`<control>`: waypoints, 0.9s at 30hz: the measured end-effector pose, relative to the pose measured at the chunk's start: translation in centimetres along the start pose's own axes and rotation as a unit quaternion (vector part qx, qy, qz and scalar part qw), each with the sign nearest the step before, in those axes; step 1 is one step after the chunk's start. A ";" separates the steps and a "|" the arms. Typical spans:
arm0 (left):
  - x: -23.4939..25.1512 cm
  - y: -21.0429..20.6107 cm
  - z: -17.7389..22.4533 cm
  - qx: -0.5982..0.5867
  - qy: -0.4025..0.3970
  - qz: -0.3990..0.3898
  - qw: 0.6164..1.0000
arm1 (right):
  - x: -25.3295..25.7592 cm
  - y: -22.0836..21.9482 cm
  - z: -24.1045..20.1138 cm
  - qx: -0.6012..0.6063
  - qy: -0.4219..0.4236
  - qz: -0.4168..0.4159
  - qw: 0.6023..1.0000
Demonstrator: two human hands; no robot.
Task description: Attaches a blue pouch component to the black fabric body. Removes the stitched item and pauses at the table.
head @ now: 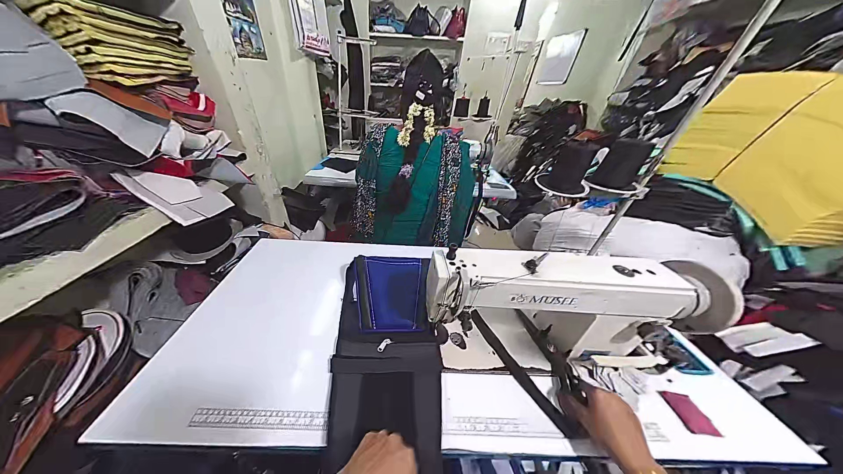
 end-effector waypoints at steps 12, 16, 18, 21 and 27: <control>4.5 12.1 -18.6 -0.019 0.198 0.592 0.781 | -9.7 -3.3 -15.1 0.227 0.218 0.071 0.946; 3.4 13.2 -21.5 -0.024 0.250 0.551 0.796 | -15.6 -8.8 -23.8 0.231 0.357 -0.065 0.903; 2.6 14.5 -23.1 -0.013 0.227 0.575 0.786 | -15.4 -11.3 -26.3 0.170 0.407 -0.035 0.897; 0.7 15.8 -26.8 -0.038 0.227 0.607 0.761 | -13.5 -12.9 -28.7 0.108 0.433 -0.074 0.892; -4.2 20.2 -24.7 -0.299 0.085 0.707 0.636 | -11.1 -13.4 -32.2 0.076 0.436 -0.117 0.889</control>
Point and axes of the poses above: each hand's wrist, its own x-axis towards the middle knuckle, its own y-axis out of the back of the hand, z = x × y, the point moved 6 cm from there along x, towards the middle knuckle, and after that the axes turned 12 degrees about -y, right-handed, at the moved point
